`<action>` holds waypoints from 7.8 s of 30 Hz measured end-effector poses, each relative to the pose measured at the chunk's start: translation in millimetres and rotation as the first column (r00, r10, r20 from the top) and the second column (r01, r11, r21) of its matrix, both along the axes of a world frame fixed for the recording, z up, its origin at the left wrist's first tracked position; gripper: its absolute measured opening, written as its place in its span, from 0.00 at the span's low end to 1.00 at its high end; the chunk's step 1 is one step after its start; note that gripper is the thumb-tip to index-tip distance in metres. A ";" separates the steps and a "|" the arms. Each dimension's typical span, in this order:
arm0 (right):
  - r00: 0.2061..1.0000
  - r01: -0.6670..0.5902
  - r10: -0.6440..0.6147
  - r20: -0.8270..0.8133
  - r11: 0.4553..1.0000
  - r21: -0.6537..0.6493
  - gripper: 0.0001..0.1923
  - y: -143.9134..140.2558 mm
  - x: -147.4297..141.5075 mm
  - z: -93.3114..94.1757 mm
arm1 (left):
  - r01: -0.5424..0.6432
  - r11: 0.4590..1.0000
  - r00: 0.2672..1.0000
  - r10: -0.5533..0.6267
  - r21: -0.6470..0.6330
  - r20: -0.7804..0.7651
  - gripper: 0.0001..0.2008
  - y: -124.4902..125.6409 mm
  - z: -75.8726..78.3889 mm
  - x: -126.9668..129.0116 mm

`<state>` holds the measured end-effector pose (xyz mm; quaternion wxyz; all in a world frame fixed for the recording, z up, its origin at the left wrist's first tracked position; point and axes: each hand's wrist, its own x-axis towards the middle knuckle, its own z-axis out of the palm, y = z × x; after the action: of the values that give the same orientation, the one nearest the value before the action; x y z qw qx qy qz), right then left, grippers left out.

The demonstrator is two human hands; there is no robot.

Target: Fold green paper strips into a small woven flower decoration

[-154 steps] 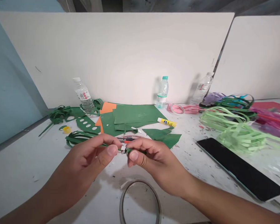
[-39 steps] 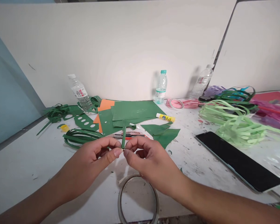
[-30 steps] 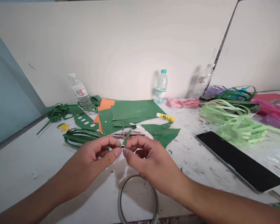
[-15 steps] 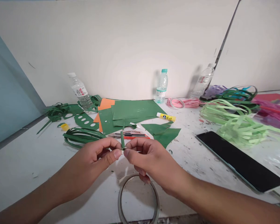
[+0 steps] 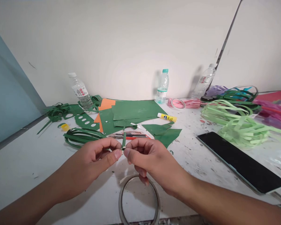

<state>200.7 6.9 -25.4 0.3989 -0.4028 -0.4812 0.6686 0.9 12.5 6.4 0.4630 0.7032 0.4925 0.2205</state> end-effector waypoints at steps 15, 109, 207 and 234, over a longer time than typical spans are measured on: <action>0.997 0.027 -0.030 0.072 0.999 0.043 0.08 -0.9 -1.0 1.7 | -0.027 0.997 0.999 0.030 0.075 -0.041 0.12 -2.1 -2.1 2.5; 0.881 -0.143 -0.241 0.408 0.686 0.714 0.10 -3.1 13.3 0.7 | 0.058 0.694 0.997 -0.004 0.717 -0.077 0.09 -8.1 4.1 -6.4; 0.983 -0.092 -0.001 0.183 0.860 0.502 0.04 -2.1 10.3 4.0 | -0.058 0.925 0.998 0.046 0.376 0.040 0.06 -5.0 9.6 -5.9; 0.983 -0.159 0.178 -0.044 0.949 0.271 0.04 2.2 8.4 6.8 | 0.041 0.714 0.998 -0.001 0.699 -0.058 0.10 -5.8 1.5 -6.3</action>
<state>209.1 9.1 -18.5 0.4070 -0.2801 -0.5853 0.6430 -5.4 6.7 7.9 0.1521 0.8371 0.3767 0.3662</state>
